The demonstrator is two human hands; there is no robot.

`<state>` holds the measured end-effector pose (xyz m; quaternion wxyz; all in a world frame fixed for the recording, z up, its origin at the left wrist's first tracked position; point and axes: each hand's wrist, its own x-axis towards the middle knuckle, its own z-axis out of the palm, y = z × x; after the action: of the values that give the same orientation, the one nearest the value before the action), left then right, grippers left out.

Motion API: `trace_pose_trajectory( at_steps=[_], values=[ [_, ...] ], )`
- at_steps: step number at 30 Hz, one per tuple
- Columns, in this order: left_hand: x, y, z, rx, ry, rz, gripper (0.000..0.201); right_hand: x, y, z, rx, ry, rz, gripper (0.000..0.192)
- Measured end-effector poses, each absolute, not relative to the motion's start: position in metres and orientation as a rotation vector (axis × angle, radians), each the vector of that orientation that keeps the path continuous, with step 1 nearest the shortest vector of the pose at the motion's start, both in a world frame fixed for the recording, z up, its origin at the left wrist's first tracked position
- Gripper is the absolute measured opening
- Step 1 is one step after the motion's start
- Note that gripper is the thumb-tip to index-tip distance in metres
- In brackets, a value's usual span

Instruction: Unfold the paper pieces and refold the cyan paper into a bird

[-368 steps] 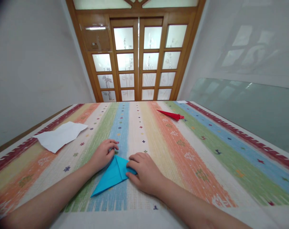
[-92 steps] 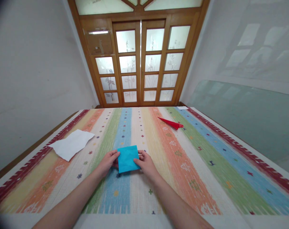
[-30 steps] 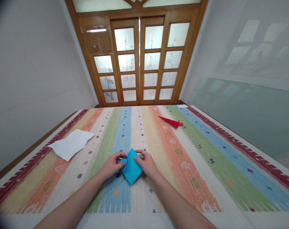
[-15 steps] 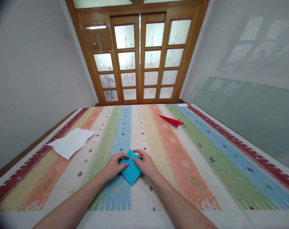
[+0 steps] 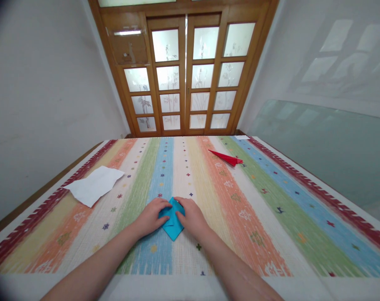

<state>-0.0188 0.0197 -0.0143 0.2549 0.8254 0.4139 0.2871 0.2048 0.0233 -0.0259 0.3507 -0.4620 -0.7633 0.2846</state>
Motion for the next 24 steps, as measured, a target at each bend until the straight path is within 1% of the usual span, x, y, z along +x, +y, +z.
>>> trace_pose_trajectory(
  at_steps=[4,7,10,13,18,24],
  values=[
    [-0.022,0.020,-0.014,2.444,1.202,0.650,0.045,0.206,0.023,-0.023,-1.243,-2.027,0.665,0.044],
    [-0.023,0.019,-0.012,2.543,1.165,0.504,0.051,0.206,0.021,-0.019,-1.297,-2.114,0.576,0.039],
    [-0.023,0.019,-0.010,2.570,1.129,0.404,0.060,0.206,0.020,-0.015,-1.341,-2.226,0.502,0.037],
    [-0.024,0.021,-0.010,2.574,1.128,0.348,0.071,0.205,0.020,-0.015,-1.376,-2.264,0.495,0.035],
    [-0.027,0.027,-0.014,2.554,1.163,0.284,0.087,0.205,0.020,-0.018,-1.411,-2.286,0.495,0.034],
    [-0.028,0.031,-0.015,2.529,1.184,0.254,0.094,0.204,0.017,-0.011,-1.409,-2.318,0.483,0.038]
  ],
)
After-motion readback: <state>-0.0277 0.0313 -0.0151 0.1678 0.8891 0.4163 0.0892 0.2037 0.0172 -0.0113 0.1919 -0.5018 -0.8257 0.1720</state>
